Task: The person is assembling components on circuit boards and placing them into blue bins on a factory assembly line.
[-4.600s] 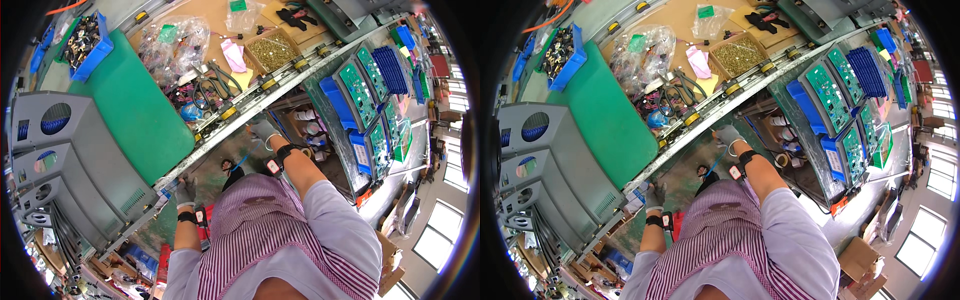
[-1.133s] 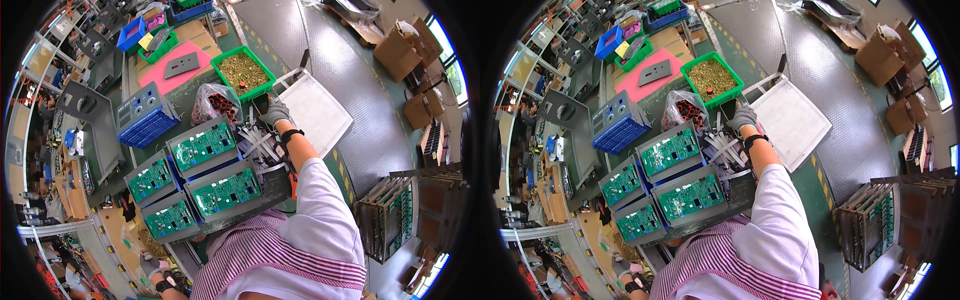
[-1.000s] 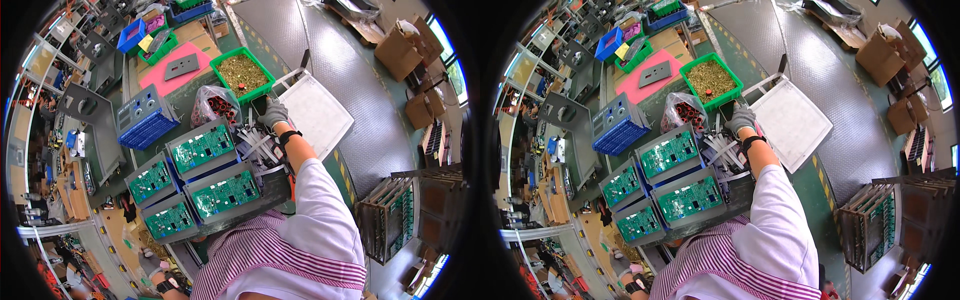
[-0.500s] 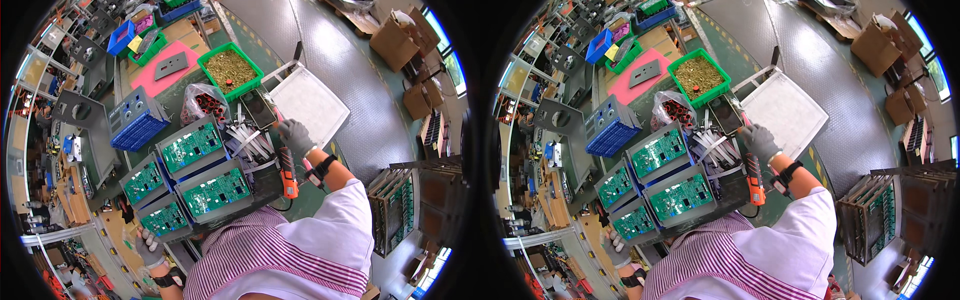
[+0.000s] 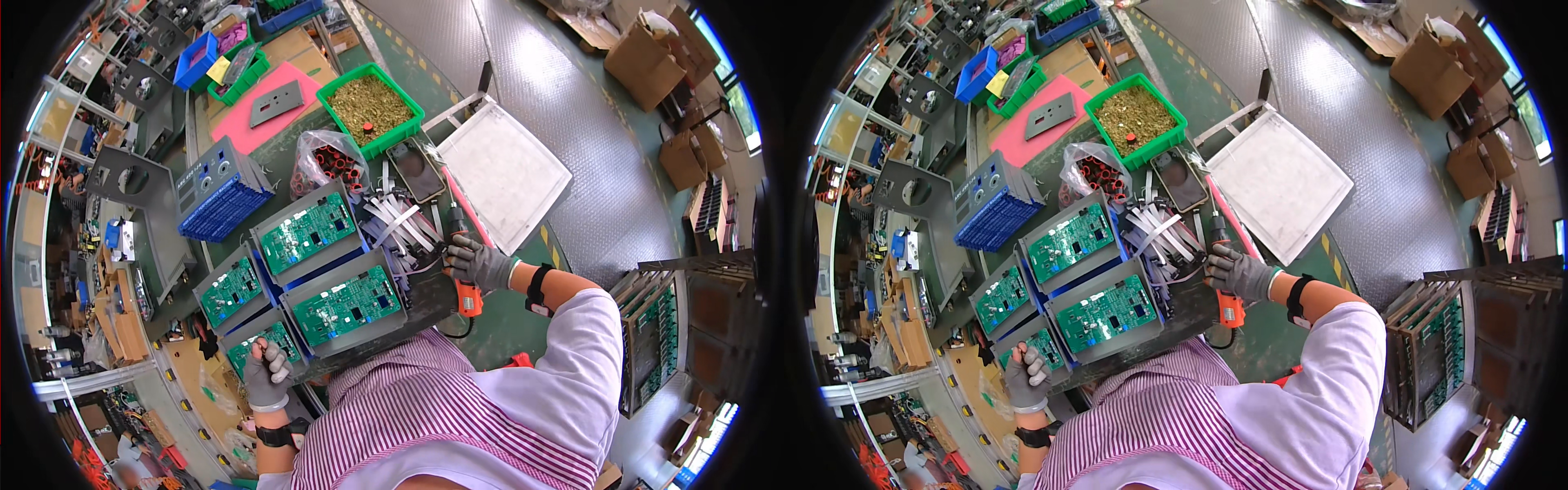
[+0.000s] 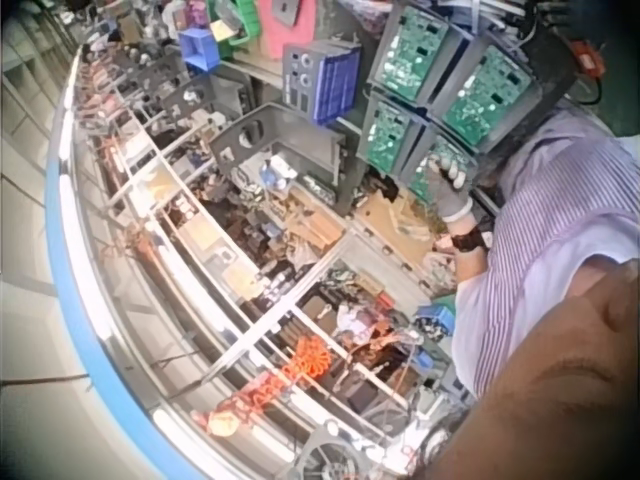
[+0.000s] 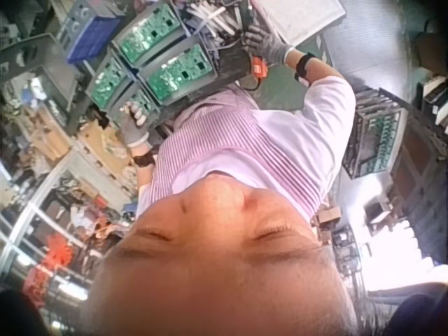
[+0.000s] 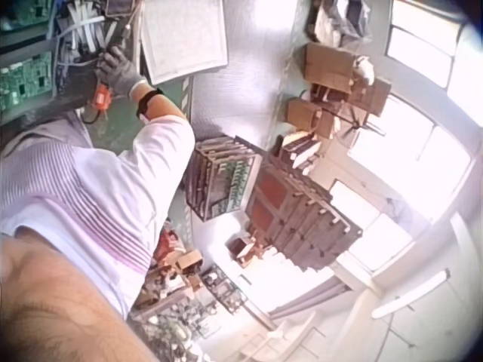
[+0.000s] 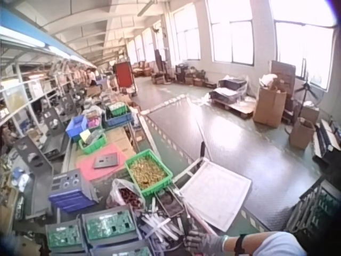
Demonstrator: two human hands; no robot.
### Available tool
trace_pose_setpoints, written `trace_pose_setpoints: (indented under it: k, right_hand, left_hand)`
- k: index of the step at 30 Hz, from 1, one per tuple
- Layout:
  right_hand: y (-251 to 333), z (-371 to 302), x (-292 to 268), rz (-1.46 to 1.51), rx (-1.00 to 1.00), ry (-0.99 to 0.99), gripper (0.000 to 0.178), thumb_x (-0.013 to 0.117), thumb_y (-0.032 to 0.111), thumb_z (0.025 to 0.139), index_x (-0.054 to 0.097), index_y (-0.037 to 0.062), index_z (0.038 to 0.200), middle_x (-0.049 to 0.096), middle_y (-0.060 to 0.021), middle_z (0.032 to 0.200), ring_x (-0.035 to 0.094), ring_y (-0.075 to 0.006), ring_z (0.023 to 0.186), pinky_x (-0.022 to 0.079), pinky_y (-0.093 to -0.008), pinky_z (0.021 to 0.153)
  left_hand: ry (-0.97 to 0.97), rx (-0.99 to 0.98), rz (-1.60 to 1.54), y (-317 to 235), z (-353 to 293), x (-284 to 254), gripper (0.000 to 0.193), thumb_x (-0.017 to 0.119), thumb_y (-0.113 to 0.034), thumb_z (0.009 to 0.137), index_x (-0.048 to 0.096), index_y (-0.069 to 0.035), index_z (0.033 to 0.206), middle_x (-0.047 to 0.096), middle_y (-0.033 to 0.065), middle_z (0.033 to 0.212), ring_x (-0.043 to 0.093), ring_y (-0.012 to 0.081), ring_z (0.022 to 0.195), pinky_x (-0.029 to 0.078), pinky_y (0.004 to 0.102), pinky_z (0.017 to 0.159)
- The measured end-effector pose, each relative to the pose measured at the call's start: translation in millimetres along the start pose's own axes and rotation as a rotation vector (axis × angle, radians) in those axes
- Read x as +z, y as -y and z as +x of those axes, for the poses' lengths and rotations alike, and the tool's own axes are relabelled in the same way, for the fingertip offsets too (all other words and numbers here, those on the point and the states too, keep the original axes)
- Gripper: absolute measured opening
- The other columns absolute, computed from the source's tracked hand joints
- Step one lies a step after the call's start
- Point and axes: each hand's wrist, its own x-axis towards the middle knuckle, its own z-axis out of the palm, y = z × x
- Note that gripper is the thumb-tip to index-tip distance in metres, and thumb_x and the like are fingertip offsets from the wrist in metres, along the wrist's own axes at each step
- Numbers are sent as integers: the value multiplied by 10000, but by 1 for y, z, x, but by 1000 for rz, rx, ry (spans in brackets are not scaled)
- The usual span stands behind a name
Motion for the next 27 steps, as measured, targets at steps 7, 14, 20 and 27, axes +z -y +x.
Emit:
trace_pose_setpoints:
  k: [7,14,20,27]
  right_hand:
    - [14,-6,-20,-59,60,8,385,559,145,670,530,103,1051,505,-42,1130,393,-231,1170,261,-419,1046]
    - [56,-5,-127,-120,439,-459,337,568,78,641,540,92,976,552,-83,1018,491,-256,1062,360,-420,957]
    - [117,-14,-215,-419,860,-1262,355,642,263,756,541,-8,961,571,-152,1031,543,-298,977,430,-397,847]
    - [177,-33,-249,855,575,-2136,619,545,484,785,464,-47,1093,571,-157,877,570,-262,794,478,-372,746]
  left_hand:
    - [-41,-39,165,7,-3,-2,124,587,-112,809,545,-88,923,457,15,739,403,114,607,367,212,459]
    - [-14,-61,150,8,0,-12,93,573,-139,821,558,-88,898,529,35,769,495,154,658,427,264,536]
    - [91,-115,193,12,1,-22,94,566,-127,831,577,-76,909,576,54,797,547,164,665,456,292,563]
    - [276,-346,142,21,14,-15,110,555,-112,829,562,-66,929,596,51,805,582,158,702,471,290,593]
